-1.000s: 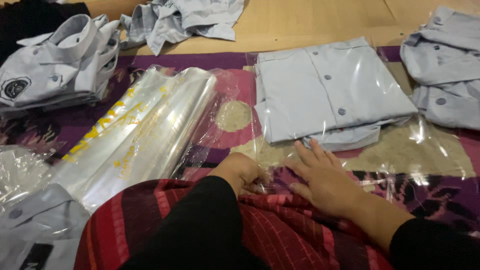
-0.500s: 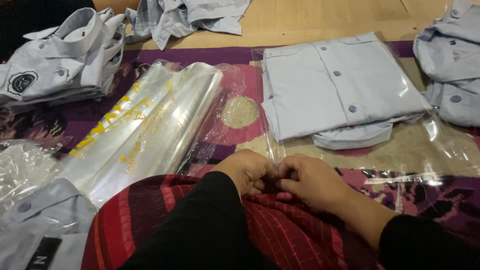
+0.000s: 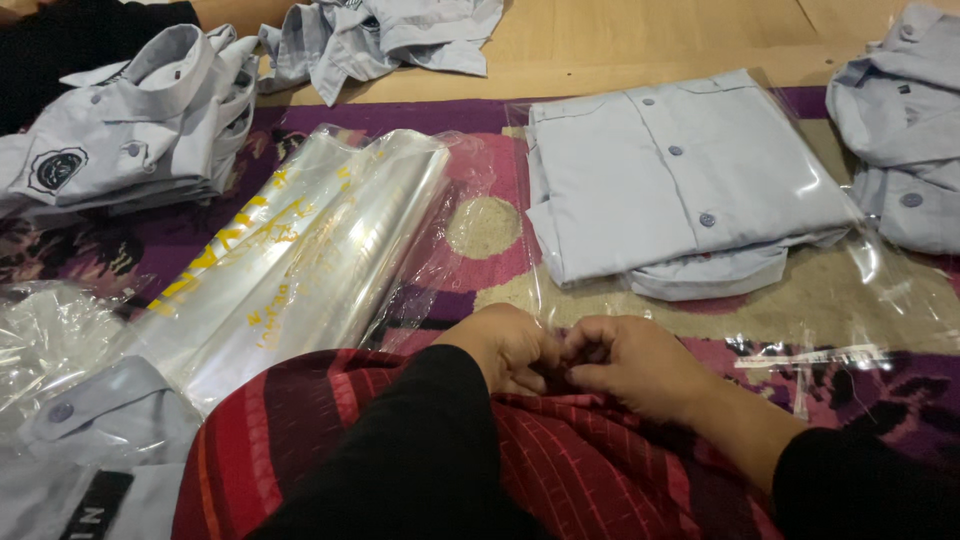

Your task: The person packs folded shirts into plastic bags, smoothing the plastic and sealing the bags by hand.

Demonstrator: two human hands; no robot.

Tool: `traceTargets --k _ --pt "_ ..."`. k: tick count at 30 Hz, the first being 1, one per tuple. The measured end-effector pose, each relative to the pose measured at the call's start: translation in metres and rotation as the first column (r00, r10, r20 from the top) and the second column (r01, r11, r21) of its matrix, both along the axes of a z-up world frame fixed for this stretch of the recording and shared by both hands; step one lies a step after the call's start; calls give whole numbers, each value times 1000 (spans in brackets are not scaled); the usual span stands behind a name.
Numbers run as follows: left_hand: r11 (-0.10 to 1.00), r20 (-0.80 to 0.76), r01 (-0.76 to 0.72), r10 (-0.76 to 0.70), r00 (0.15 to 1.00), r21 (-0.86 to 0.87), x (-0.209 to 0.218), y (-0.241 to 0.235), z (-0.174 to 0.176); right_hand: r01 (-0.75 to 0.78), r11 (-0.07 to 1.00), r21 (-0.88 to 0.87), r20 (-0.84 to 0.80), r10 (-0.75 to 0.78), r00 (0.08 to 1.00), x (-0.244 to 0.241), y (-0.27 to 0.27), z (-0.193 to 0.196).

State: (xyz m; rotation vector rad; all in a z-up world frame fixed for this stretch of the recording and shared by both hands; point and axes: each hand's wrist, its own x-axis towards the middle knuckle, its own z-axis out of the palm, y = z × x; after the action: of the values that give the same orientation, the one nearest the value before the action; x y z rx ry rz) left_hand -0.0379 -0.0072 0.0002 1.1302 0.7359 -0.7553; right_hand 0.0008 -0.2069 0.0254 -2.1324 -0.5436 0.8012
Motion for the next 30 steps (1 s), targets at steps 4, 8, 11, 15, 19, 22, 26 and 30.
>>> traceTargets --k 4,8,11,15,19,22,26,30 --pt "972 -75 219 -225 971 -88 6 19 -11 7 996 89 -33 -5 999 -1 3 -8" --pt "837 129 546 -544 829 21 1 23 18 9 990 139 -98 4 995 2 0 -11" --pt "828 98 538 -529 843 -157 11 32 9 33 980 198 -158 -1 987 -4 4 -8" --pt "838 78 535 -529 845 -112 5 25 22 42 987 154 -112 -25 993 -8 3 -2" --pt "846 47 532 -531 846 -11 3 16 37 37 982 186 -176 -4 984 -4 5 -11" --pt "846 22 531 -533 846 50 -2 8 45 -8 985 171 -165 36 986 -4 10 -11" --pt "836 -17 527 -531 847 151 -3 -6 57 -167 983 -79 44 171 984 -11 10 22" --pt "825 -46 522 -526 849 214 -5 -13 71 -210 951 -228 287 271 919 -17 5 5"
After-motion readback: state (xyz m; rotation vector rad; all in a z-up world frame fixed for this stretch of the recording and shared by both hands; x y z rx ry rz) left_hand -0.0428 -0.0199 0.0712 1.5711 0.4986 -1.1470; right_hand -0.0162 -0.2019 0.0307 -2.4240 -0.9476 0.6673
